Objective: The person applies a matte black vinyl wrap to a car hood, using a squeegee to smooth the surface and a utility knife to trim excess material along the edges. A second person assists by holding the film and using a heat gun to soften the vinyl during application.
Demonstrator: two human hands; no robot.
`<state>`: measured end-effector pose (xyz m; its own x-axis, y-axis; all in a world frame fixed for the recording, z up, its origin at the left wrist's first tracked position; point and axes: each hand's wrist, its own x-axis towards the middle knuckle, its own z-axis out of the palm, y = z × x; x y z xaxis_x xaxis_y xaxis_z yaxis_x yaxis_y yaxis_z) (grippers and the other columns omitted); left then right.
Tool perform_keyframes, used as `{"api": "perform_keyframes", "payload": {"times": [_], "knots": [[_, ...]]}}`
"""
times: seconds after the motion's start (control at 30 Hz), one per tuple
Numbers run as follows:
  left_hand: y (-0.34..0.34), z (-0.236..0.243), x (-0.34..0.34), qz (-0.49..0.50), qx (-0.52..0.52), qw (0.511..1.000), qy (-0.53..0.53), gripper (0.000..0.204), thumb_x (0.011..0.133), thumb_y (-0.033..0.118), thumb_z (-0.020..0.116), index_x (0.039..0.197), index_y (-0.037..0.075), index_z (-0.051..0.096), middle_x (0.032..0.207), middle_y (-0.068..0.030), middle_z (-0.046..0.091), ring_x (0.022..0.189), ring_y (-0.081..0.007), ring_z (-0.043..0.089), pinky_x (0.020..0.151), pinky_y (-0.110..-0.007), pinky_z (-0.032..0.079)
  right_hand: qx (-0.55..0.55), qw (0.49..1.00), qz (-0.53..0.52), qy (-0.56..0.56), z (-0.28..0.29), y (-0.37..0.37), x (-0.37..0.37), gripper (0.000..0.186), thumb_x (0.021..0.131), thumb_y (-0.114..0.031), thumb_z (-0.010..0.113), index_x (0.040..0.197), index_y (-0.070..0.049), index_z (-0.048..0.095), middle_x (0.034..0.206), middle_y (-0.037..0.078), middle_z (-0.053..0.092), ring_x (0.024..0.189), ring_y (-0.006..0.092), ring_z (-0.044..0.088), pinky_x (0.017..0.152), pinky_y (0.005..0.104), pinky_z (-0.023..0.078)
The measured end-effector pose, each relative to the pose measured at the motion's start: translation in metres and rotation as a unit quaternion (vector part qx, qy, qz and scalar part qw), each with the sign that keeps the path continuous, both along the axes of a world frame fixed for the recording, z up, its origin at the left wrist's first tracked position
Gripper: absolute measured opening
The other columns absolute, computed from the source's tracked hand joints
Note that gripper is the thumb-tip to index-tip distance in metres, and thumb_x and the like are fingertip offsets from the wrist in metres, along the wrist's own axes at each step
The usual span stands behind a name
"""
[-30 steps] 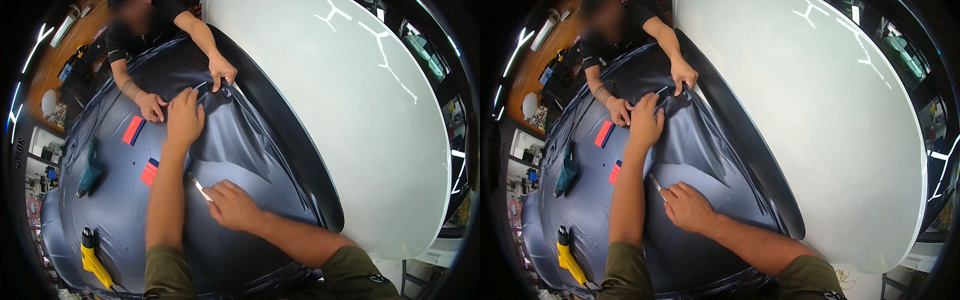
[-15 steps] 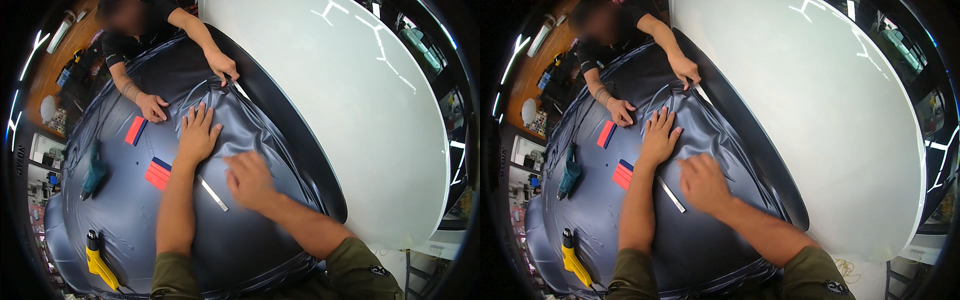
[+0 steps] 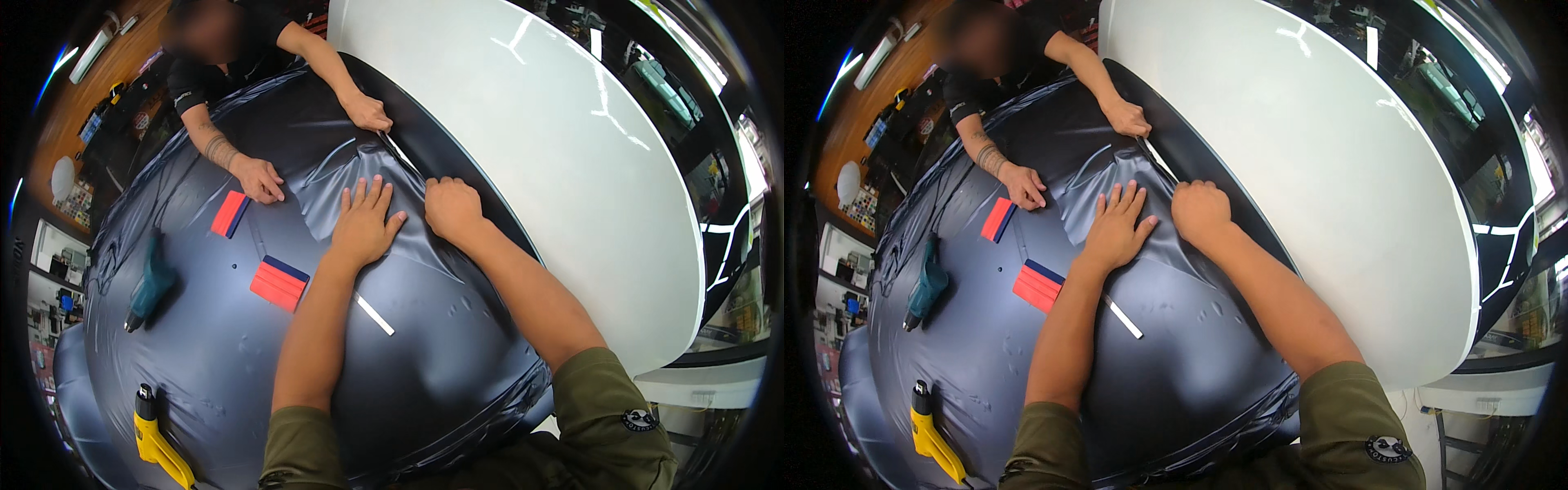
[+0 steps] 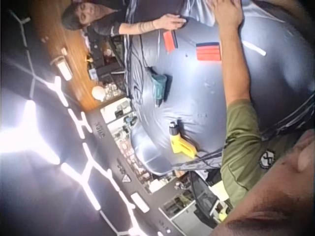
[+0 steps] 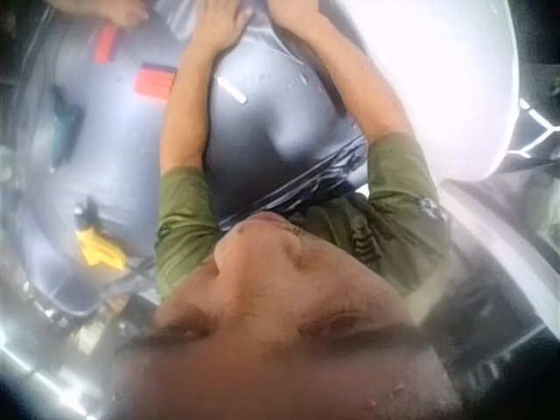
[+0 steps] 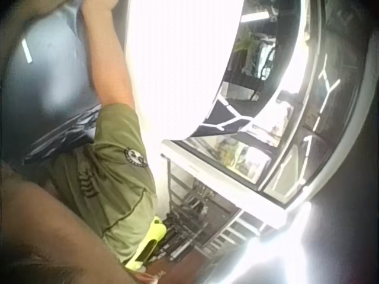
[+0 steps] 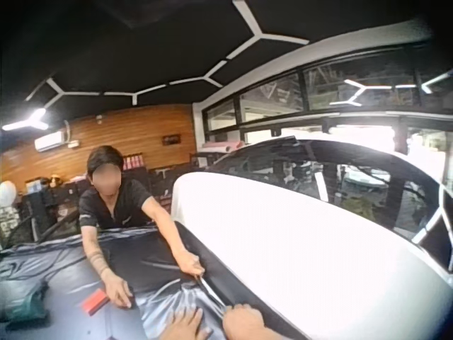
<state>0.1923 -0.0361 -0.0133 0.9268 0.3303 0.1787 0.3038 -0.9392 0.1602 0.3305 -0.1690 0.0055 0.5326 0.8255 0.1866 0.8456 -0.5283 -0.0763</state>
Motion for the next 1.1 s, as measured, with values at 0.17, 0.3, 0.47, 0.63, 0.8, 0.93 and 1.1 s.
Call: {"api": "perform_keyframes", "payload": {"times": [0.17, 0.3, 0.47, 0.63, 0.8, 0.93, 1.1], "knots": [[-0.01, 0.005, 0.0, -0.034, -0.016, 0.999, -0.005, 0.065, 0.101, 0.048, 0.046, 0.15, 0.006, 0.042, 0.16, -0.0156, 0.033, 0.149, -0.0382, 0.026, 0.121, -0.052, 0.017, 0.085, 0.991, -0.001, 0.101, 0.003, -0.018, 0.009, 0.028, 0.088, -0.011, 0.065, 0.111, 0.002, 0.057, 0.097, 0.026, 0.066, 0.092, 0.0413, 0.067, 0.078, 0.0472, 0.057], [-0.013, 0.002, 0.003, -0.048, -0.014, 0.999, 0.001, 0.066, 0.101, 0.049, 0.046, 0.151, 0.006, 0.04, 0.16, -0.0159, 0.032, 0.148, -0.0392, 0.026, 0.121, -0.052, 0.017, 0.051, 0.981, 0.018, 0.185, 0.022, -0.047, 0.003, 0.046, 0.086, -0.005, 0.064, 0.131, 0.001, 0.052, 0.103, 0.025, 0.064, 0.098, 0.0402, 0.066, 0.083, 0.0471, 0.054], [-0.022, 0.009, 0.004, -0.08, -0.026, 0.996, -0.001, 0.067, 0.1, 0.049, 0.047, 0.152, 0.006, 0.039, 0.16, -0.0157, 0.031, 0.148, -0.0395, 0.026, 0.121, -0.053, 0.017, 0.052, 0.989, -0.016, 0.137, 0.02, -0.066, -0.025, 0.054, 0.08, 0.002, 0.062, 0.133, -0.008, 0.056, 0.103, 0.023, 0.064, 0.089, 0.0385, 0.068, 0.081, 0.0467, 0.055], [-0.025, 0.003, 0.004, -0.092, -0.022, 0.995, 0.001, 0.069, 0.099, 0.051, 0.048, 0.153, 0.011, 0.038, 0.161, -0.0125, 0.032, 0.149, -0.0373, 0.025, 0.121, -0.055, 0.017, 0.126, 0.985, 0.02, 0.119, 0.018, -0.074, -0.016, 0.037, 0.082, 0.0, 0.06, 0.118, -0.009, 0.064, 0.097, 0.019, 0.062, 0.08, 0.0373, 0.067, 0.069, 0.0471, 0.055], [-0.029, 0.001, 0.001, -0.098, 0.009, 0.995, 0.004, 0.072, 0.099, 0.053, 0.045, 0.156, 0.011, 0.032, 0.164, -0.0113, 0.025, 0.151, -0.0365, 0.021, 0.121, -0.056, 0.014, 0.125, 0.991, -0.044, 0.007, 0.016, -0.068, -0.026, 0.019, 0.085, -0.004, 0.059, 0.102, -0.009, 0.064, 0.09, 0.016, 0.058, 0.076, 0.0361, 0.066, 0.065, 0.0459, 0.055], [-0.027, 0.004, -0.001, -0.094, -0.017, 0.995, 0.009, 0.073, 0.1, 0.054, 0.042, 0.157, 0.009, 0.028, 0.164, -0.0132, 0.024, 0.151, -0.0372, 0.019, 0.122, -0.054, 0.012, 0.137, 0.989, -0.047, 0.011, 0.016, -0.07, -0.019, 0.015, 0.085, -0.003, 0.058, 0.098, -0.008, 0.062, 0.089, 0.017, 0.058, 0.076, 0.0368, 0.066, 0.065, 0.0468, 0.055], [-0.029, 0.002, 0.005, -0.092, -0.044, 0.995, -0.012, 0.072, 0.101, 0.052, 0.044, 0.156, 0.008, 0.029, 0.164, -0.0148, 0.023, 0.151, -0.0375, 0.02, 0.122, -0.053, 0.013, 0.125, 0.99, -0.017, 0.067, 0.016, -0.065, -0.016, 0.022, 0.09, -0.006, 0.056, 0.112, -0.008, 0.062, 0.091, 0.021, 0.06, 0.077, 0.0403, 0.065, 0.069, 0.0497, 0.054]]}}
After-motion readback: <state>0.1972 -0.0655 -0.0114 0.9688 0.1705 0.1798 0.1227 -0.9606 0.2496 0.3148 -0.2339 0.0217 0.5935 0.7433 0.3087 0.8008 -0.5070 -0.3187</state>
